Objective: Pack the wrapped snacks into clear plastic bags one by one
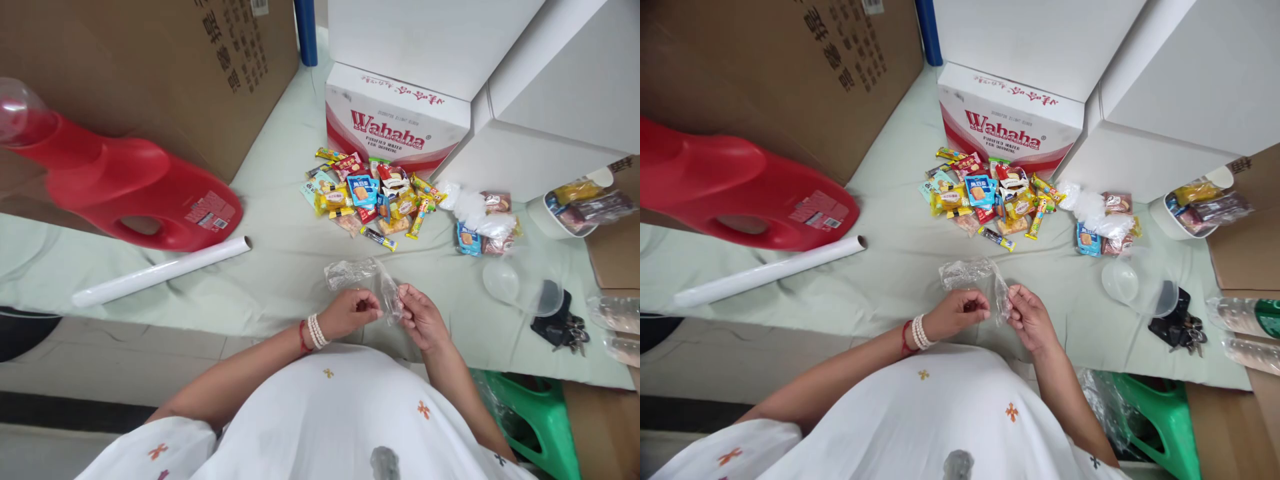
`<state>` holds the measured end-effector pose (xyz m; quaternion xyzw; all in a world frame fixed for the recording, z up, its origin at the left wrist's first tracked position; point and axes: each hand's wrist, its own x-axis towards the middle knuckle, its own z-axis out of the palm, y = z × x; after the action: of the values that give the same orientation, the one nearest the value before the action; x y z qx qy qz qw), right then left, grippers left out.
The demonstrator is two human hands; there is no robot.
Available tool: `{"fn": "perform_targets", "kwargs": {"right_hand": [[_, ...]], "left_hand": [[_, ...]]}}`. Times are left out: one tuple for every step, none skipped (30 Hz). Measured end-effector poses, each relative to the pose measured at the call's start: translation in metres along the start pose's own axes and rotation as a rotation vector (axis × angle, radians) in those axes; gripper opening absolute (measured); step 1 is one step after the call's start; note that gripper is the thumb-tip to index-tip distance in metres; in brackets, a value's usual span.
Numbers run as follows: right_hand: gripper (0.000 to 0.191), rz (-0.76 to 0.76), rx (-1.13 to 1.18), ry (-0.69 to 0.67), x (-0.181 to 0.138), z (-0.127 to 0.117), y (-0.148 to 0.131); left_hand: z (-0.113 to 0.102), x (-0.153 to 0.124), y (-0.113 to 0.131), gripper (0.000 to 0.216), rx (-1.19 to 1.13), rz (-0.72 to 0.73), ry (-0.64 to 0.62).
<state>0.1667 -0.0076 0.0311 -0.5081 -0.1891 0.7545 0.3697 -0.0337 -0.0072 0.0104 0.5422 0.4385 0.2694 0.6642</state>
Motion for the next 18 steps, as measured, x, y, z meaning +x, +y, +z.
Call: {"fn": "perform_targets", "kwargs": {"right_hand": [[0.042, -0.001, 0.011, -0.013, 0.0, 0.002, 0.002], [0.041, -0.004, 0.02, -0.024, 0.001, 0.005, 0.004], [0.04, -0.012, 0.028, -0.031, 0.001, 0.007, 0.005], [0.04, -0.023, 0.034, -0.033, 0.002, 0.009, 0.007], [0.039, -0.034, 0.037, -0.029, 0.002, 0.01, 0.007], [0.039, -0.043, 0.039, -0.021, 0.003, 0.01, 0.007], [0.04, -0.045, 0.038, -0.009, 0.003, 0.009, 0.006], [0.04, -0.042, 0.038, 0.004, 0.004, 0.006, 0.004], [0.041, -0.038, 0.038, 0.018, 0.004, 0.003, 0.002], [0.041, -0.033, 0.04, 0.029, 0.004, 0.0, 0.001], [0.041, -0.032, 0.042, 0.036, 0.005, -0.002, 0.0], [0.041, -0.033, 0.043, 0.038, 0.005, -0.004, -0.001], [0.041, -0.037, 0.043, 0.035, 0.006, -0.005, -0.001], [0.041, -0.042, 0.041, 0.03, 0.006, -0.004, -0.001], [0.041, -0.046, 0.036, 0.025, 0.007, -0.002, 0.001], [0.041, -0.05, 0.031, 0.021, 0.007, 0.0, 0.002], [0.041, -0.058, 0.024, 0.019, 0.008, 0.004, 0.004], [0.041, -0.069, 0.013, 0.02, 0.008, 0.007, 0.005]], "left_hand": [[0.004, 0.001, 0.001, 0.028, 0.017, 0.016, 0.005], [0.008, 0.003, 0.002, 0.027, 0.036, 0.038, 0.017], [0.01, 0.004, 0.003, 0.025, 0.06, 0.064, 0.036], [0.011, 0.006, 0.004, 0.021, 0.086, 0.089, 0.054], [0.011, 0.006, 0.005, 0.018, 0.107, 0.111, 0.067], [0.009, 0.007, 0.005, 0.017, 0.121, 0.127, 0.07], [0.006, 0.007, 0.004, 0.017, 0.122, 0.133, 0.068], [0.002, 0.006, 0.004, 0.017, 0.107, 0.128, 0.064], [-0.001, 0.005, 0.003, 0.017, 0.081, 0.113, 0.064], [-0.004, 0.005, 0.002, 0.018, 0.054, 0.094, 0.069], [-0.006, 0.004, 0.002, 0.019, 0.031, 0.074, 0.075], [-0.006, 0.004, 0.001, 0.021, 0.013, 0.056, 0.076], [-0.005, 0.004, 0.001, 0.022, -0.002, 0.04, 0.069], [-0.002, 0.005, 0.001, 0.025, -0.017, 0.025, 0.052], [0.001, 0.007, 0.001, 0.027, -0.037, 0.008, 0.027], [0.006, 0.009, 0.001, 0.03, -0.063, -0.009, 0.007], [0.01, 0.011, 0.001, 0.031, -0.088, -0.022, -0.001], [0.013, 0.013, 0.001, 0.031, -0.106, -0.029, 0.004]]}}
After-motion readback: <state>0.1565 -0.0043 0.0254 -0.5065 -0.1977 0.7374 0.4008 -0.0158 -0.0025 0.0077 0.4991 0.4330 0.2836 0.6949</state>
